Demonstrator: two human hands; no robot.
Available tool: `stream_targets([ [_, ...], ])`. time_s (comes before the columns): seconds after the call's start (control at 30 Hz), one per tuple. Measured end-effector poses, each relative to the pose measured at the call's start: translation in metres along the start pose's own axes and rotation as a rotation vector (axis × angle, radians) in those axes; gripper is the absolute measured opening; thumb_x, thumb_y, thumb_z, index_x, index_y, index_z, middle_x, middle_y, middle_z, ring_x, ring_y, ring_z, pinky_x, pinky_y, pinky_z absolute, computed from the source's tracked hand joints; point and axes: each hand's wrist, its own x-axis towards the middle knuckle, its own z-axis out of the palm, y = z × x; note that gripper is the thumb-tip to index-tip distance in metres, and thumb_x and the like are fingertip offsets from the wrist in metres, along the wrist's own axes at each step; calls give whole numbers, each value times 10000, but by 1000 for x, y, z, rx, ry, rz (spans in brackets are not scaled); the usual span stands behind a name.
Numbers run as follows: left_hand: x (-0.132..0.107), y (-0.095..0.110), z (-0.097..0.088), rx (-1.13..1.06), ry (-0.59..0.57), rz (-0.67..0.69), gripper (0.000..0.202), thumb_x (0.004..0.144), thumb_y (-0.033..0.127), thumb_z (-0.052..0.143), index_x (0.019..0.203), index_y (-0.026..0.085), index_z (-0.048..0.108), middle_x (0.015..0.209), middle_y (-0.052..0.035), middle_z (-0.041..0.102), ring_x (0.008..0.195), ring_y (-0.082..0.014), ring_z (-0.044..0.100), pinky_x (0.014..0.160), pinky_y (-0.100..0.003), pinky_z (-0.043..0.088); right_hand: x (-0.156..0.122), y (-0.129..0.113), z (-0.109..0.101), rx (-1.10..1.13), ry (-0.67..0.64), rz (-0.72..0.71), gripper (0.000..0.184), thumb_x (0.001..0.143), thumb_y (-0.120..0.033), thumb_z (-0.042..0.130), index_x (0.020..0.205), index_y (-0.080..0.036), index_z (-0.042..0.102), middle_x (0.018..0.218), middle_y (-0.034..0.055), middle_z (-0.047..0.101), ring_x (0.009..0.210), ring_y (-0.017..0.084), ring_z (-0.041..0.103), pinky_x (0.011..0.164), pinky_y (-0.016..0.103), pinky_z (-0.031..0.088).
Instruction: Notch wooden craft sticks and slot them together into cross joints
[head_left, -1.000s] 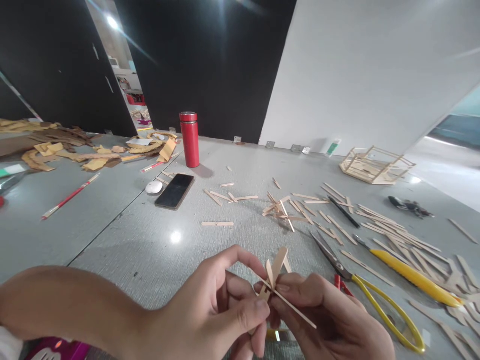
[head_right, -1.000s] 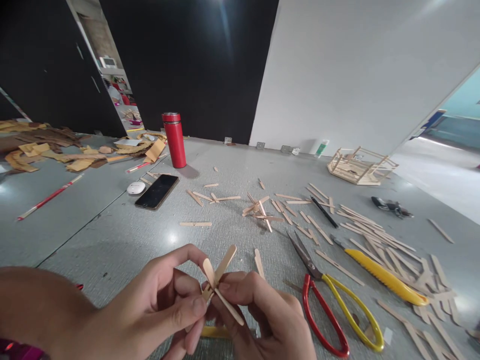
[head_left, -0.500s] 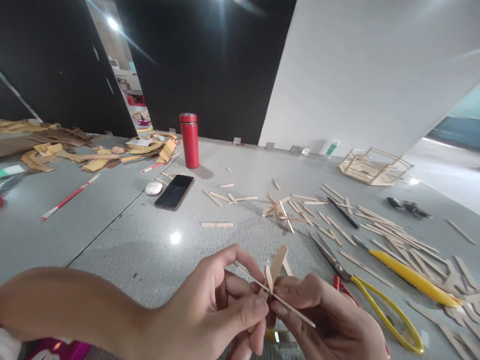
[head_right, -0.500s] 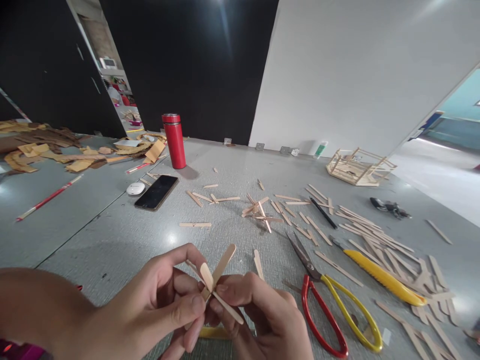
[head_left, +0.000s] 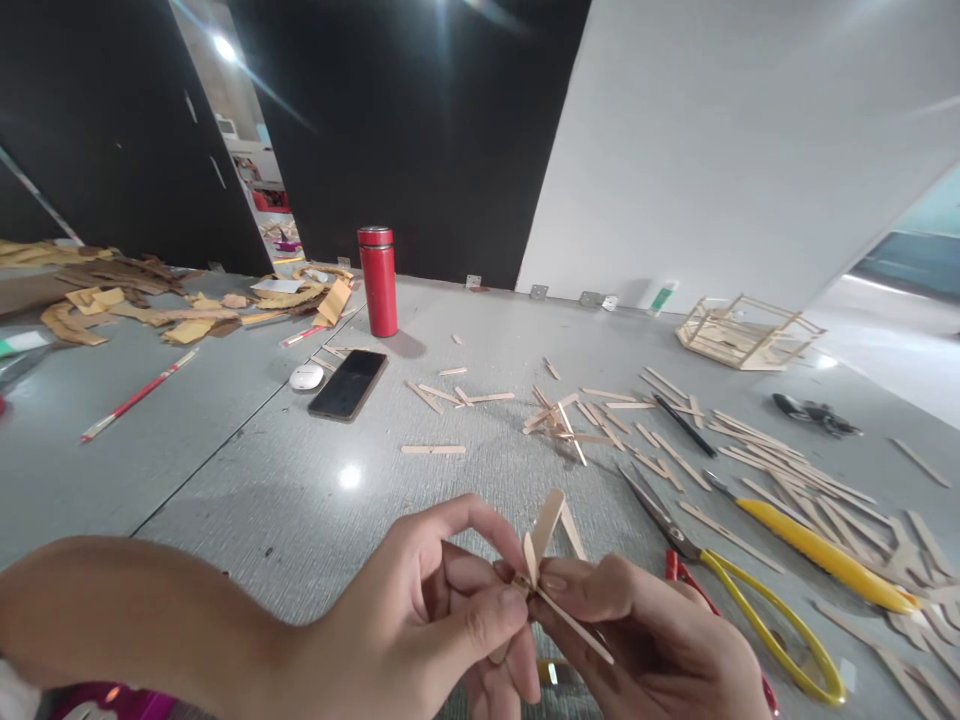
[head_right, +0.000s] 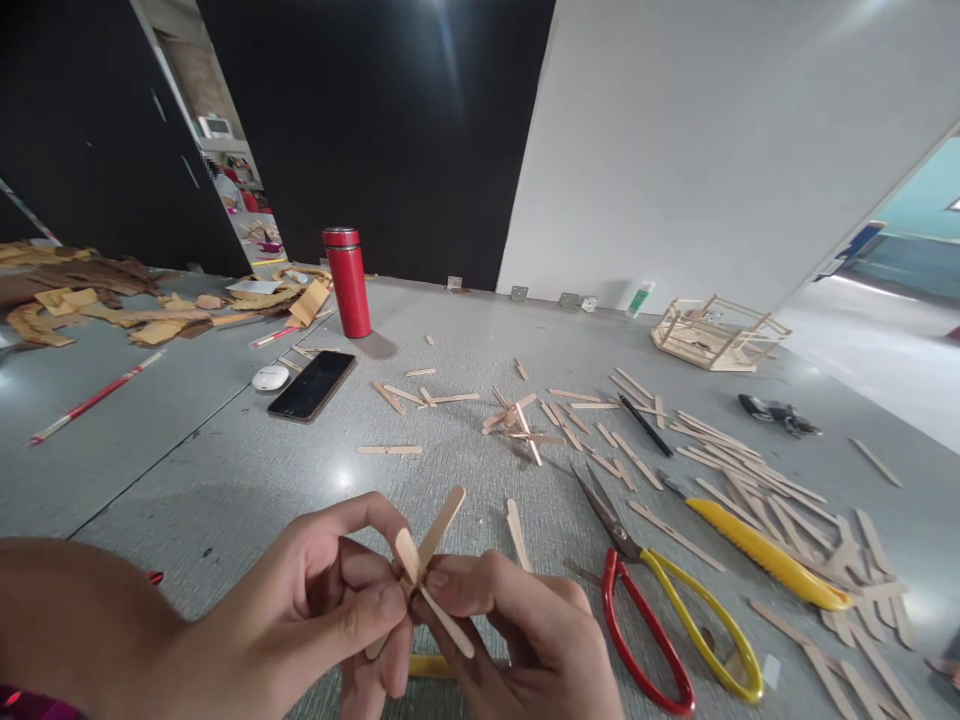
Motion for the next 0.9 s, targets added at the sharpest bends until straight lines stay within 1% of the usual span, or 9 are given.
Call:
stream_targets([
  [0.1, -1, -1, 1, -16, 14, -16, 393, 919, 517, 709, 966, 190, 496, 650, 18, 656, 444, -62, 581, 498, -165, 482, 2, 2, -1, -33, -23, -60, 149, 868, -212, 770, 736, -255, 717, 631, -5, 724, 621, 175, 737, 590, 218, 626],
  [0.2, -2, -2, 1, -29, 9, -11, 383, 920, 508, 711, 969, 193, 499, 646, 13, 660, 448, -67, 579, 496, -163, 473, 1, 2, -3, -31, -22, -103, 126, 838, -168, 792, 781, -260, 727, 672, -1, 755, 617, 174, 741, 569, 210, 616],
  [0.3, -1, -4, -1, -51, -39, 34, 360, 939, 479, 703, 997, 192, 492, 660, 10, 665, 461, -58, 575, 506, -156, 477, -1, 3, -3, 81, -37, -41, 140, 843, -150, 794, 831, -269, 720, 752, -5, 775, 579, 144, 715, 561, 207, 611],
  [0.4, 0, -8, -4, -70, -67, 72, 350, 955, 456, 694, 1033, 198, 471, 675, 13, 671, 473, -44, 572, 518, -140, 477, -2, 2, -3, 213, -80, 44, 152, 879, -126, 753, 852, -271, 720, 844, 6, 763, 674, 163, 748, 621, 254, 632],
  [0.47, 1, -9, -5, -67, -73, 72, 352, 959, 451, 694, 1053, 201, 465, 679, 15, 673, 475, -34, 557, 527, -131, 472, -1, 1, -3, 245, -99, 74, 153, 881, -125, 750, 824, -263, 718, 854, 13, 749, 729, 176, 753, 652, 272, 634],
  [0.63, -2, -9, -5, -38, -86, 69, 366, 947, 458, 706, 1049, 197, 470, 662, 8, 670, 479, -41, 532, 520, -131, 447, 2, -5, -6, 214, -129, 95, 167, 868, -127, 756, 775, -251, 694, 816, 12, 731, 743, 169, 728, 615, 236, 601],
  [0.73, -2, -9, -4, -28, -60, 57, 372, 942, 466, 709, 1058, 197, 481, 668, 3, 674, 476, -48, 533, 524, -144, 455, 4, -6, -8, 153, -134, 45, 189, 879, -104, 732, 774, -251, 677, 805, -1, 723, 722, 150, 704, 625, 226, 580],
  [0.83, 0, -8, -4, -19, -84, 41, 378, 943, 477, 703, 1062, 192, 484, 651, 3, 677, 474, -47, 548, 526, -139, 470, 4, -4, -8, 72, -141, -14, 198, 895, -80, 700, 812, -258, 675, 842, -4, 729, 735, 144, 705, 658, 230, 575],
  [0.9, 2, -8, -5, -22, -82, 36, 376, 949, 474, 698, 1070, 192, 481, 650, 5, 680, 467, -39, 550, 523, -130, 474, 4, -2, -8, 34, -116, -43, 201, 890, -69, 700, 826, -257, 670, 863, 0, 726, 750, 148, 711, 661, 230, 576],
])
